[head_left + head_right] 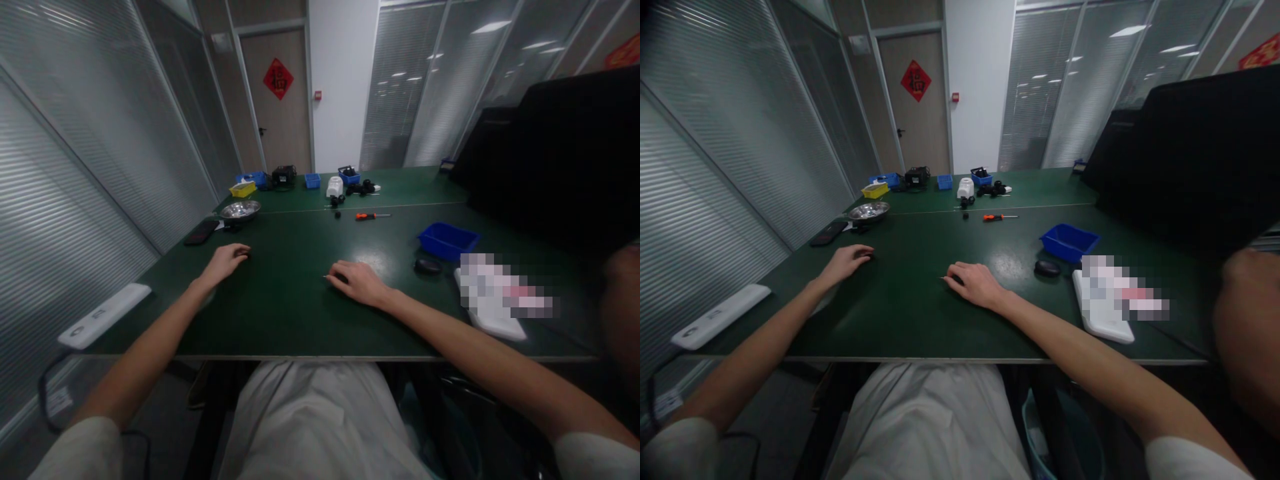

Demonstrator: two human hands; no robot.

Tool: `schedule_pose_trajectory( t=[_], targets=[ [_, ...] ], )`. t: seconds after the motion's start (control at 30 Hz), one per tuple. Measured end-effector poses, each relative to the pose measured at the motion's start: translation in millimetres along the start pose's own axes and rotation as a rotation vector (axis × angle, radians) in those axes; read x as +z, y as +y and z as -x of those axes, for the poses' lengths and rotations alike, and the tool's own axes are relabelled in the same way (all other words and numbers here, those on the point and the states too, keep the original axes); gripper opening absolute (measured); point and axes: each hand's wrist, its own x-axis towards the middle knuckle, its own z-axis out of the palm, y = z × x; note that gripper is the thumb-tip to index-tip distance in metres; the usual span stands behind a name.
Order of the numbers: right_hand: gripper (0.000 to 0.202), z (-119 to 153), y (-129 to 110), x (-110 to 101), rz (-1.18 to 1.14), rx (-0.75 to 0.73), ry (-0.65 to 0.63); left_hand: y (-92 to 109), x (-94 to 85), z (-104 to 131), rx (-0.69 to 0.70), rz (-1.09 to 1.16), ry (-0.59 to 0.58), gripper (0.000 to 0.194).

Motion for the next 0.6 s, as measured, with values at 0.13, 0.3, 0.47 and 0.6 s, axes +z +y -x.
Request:
schedule_pose_trajectory(
  t=[0.13,0.3,0.47,0.6],
  targets=[
    [0.028,0,0,0,-0.002,0.004,-0.008,-82,-47.4,12,-0.344,-0.318,0.102,0.028],
    [0.029,0,0,0,-0.002,0.009,-0.005,-121,-74.3,32,-0.529,-0.404,0.148,0.026],
    [0.028,0,2,2,-0.008,-0.006,-0.006,-119,-76.4,37,-0.552,-0.402,0.180,0.028],
    [0.027,0,3,2,-0.001,-0.006,-0.002,-116,-74.7,42,-0.505,-0.407,0.246,0.034]
  ],
)
